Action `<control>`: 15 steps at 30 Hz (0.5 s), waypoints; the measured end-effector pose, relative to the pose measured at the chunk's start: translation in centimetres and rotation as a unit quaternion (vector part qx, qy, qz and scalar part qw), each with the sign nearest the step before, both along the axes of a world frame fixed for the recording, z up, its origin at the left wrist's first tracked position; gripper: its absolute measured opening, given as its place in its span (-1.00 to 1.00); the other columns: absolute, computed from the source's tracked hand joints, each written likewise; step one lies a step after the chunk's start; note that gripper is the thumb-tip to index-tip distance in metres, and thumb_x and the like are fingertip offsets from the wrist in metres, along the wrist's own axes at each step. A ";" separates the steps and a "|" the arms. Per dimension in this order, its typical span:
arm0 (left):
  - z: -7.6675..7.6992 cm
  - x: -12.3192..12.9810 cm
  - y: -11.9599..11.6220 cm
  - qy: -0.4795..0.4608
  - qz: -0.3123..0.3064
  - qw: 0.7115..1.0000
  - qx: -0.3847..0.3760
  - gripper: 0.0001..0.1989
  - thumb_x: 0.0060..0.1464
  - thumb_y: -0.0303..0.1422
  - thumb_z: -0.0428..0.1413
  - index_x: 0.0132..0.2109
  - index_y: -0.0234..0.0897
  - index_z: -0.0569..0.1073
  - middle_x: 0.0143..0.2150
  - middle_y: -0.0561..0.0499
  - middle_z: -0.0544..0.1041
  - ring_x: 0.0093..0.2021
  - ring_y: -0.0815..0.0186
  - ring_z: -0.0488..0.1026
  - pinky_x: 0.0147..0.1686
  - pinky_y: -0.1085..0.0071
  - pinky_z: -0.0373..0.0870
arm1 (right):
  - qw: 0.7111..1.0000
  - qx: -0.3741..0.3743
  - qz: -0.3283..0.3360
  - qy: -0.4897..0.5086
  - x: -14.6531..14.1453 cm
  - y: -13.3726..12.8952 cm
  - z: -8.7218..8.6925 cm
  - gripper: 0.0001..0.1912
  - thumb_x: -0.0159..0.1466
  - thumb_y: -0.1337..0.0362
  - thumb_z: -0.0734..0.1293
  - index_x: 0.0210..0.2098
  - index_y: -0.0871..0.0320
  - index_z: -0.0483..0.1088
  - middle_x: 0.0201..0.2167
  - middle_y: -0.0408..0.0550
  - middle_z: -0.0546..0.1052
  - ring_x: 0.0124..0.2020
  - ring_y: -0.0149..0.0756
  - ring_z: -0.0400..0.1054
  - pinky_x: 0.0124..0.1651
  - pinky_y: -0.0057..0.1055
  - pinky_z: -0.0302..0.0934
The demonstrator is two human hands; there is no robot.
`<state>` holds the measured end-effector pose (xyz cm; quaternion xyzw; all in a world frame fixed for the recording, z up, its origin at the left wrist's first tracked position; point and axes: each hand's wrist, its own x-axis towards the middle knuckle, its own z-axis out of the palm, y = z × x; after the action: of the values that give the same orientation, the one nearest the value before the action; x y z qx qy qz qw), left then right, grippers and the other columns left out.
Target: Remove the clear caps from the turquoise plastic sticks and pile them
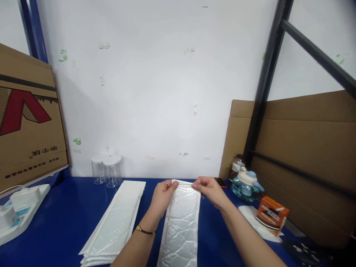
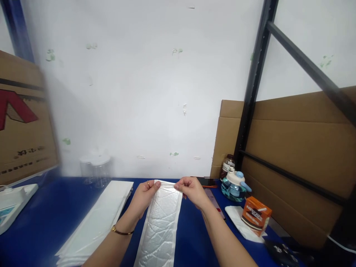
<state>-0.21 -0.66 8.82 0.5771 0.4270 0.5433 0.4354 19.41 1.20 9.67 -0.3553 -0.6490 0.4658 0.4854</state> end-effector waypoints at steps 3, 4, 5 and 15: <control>0.1 -0.5 0.1 -0.010 0.015 1.000 -0.010 -0.59 -0.13 -0.01 0.10 -0.45 -0.33 0.45 -0.61 0.09 0.41 -0.52 0.35 0.34 -0.54 0.52 0.19 | 0.997 -0.033 0.046 0.057 -1.6 -1.3 -0.8 -0.74 0.02 0.13 0.42 -0.41 0.19 0.42 -0.53 -0.14 0.44 -0.53 -0.40 0.26 -0.45 -0.47 0.15; 0.3 -0.9 0.2 -0.014 0.024 1.000 -0.011 -0.58 -0.13 0.00 0.10 -0.43 -0.33 0.46 -0.60 0.08 0.42 -0.51 0.34 0.35 -0.53 0.52 0.20 | 0.993 -0.049 0.078 0.068 -2.4 -1.8 -1.2 -0.71 0.00 0.15 0.43 -0.33 0.17 0.43 -0.45 -0.10 0.48 -0.45 -0.35 0.32 -0.35 -0.41 0.20; 0.7 -1.4 0.3 -0.016 0.033 0.999 -0.012 -0.57 -0.12 0.00 0.09 -0.40 -0.34 0.47 -0.59 0.07 0.44 -0.50 0.32 0.37 -0.52 0.51 0.22 | 0.989 -0.066 0.115 0.072 -3.3 -2.4 -1.6 -0.65 -0.03 0.17 0.45 -0.25 0.16 0.42 -0.39 -0.08 0.50 -0.37 -0.29 0.36 -0.25 -0.35 0.21; 2.9 -16.6 -1.0 0.113 0.224 0.968 -0.029 -0.41 0.00 0.02 -0.02 0.08 -0.26 0.31 0.16 -0.16 0.29 0.14 0.12 0.23 0.03 0.25 0.20 | 0.953 -0.145 0.191 0.186 -17.9 -1.6 -2.5 -0.49 0.00 0.10 0.42 -0.10 0.19 0.34 -0.26 0.02 0.51 -0.31 -0.15 0.42 -0.28 -0.26 0.27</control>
<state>-16.85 -1.66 11.74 0.5113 0.6073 0.5457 0.2683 1.54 -0.37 7.12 -0.1980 -0.5290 0.6965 0.4425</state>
